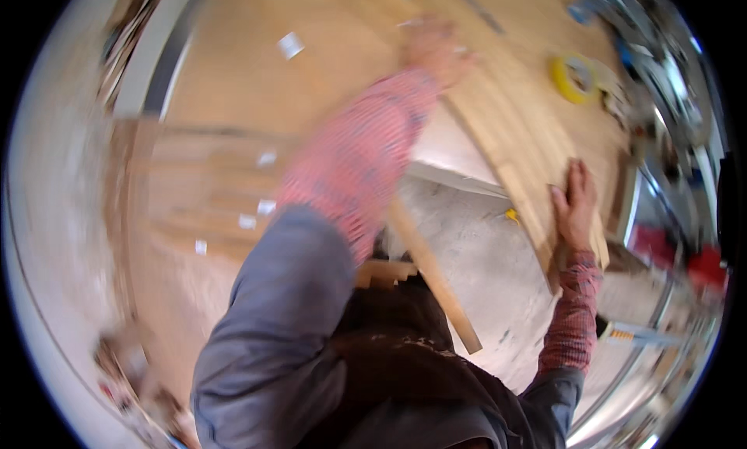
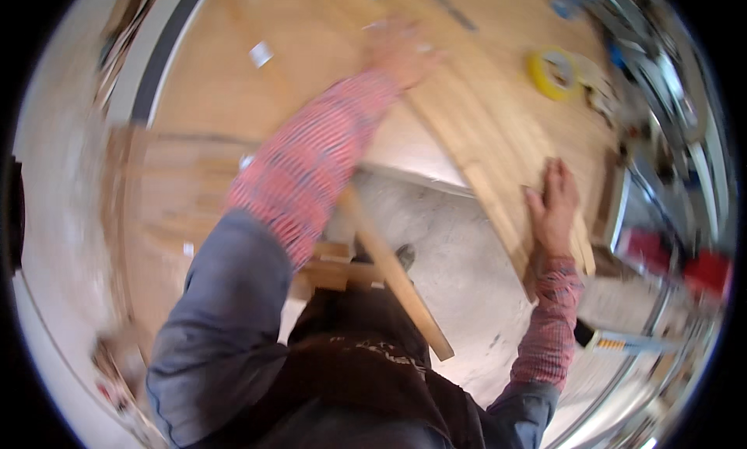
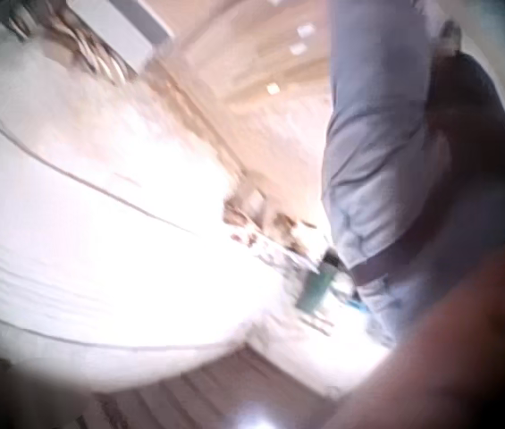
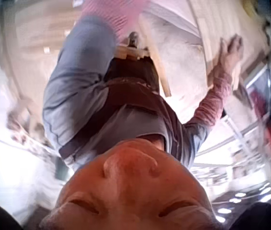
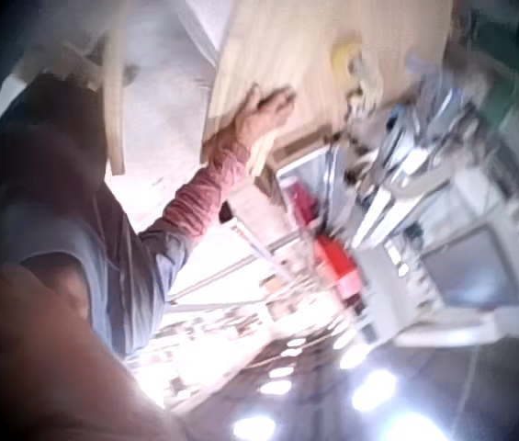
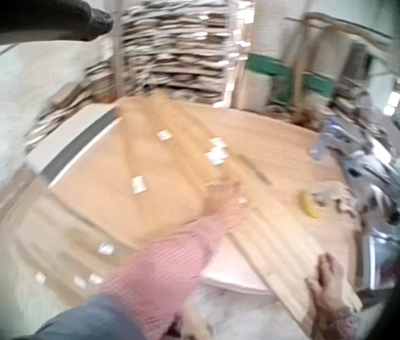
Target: The person picks up thin wooden planks from a pile on the floor, inspects them, and places them on a workbench. They then use a roll of yellow tape to secure the stacked planks together.
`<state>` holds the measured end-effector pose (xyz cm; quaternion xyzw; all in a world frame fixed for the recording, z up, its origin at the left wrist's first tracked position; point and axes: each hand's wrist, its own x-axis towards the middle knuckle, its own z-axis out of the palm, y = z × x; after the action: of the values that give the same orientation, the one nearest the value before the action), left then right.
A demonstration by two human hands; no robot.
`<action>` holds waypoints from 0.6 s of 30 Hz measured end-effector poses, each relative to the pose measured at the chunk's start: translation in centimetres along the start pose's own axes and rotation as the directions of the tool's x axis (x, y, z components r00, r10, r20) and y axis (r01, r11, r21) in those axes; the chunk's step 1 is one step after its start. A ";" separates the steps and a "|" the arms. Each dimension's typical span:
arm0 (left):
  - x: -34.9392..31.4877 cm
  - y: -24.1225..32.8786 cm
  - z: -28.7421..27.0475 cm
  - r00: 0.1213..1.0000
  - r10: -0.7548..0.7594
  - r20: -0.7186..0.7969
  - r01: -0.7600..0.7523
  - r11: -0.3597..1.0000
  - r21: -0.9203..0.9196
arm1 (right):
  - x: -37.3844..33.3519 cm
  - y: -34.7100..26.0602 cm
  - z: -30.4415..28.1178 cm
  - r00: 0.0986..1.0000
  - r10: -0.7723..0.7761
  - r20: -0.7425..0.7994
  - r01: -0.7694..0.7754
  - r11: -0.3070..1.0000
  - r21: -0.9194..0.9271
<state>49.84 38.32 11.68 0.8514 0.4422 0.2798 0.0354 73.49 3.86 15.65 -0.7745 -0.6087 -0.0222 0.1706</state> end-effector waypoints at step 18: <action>-55.9 -14.3 -22.6 0.728 -0.685 0.022 0.685 0.729 0.017 | -16.0 -31.5 0.5 0.711 -0.608 0.353 0.157 0.627 0.763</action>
<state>2.61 -0.39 1.41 0.6326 0.7252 0.2338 0.1386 39.32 -4.59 18.82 -0.4639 -0.7512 0.4040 0.2391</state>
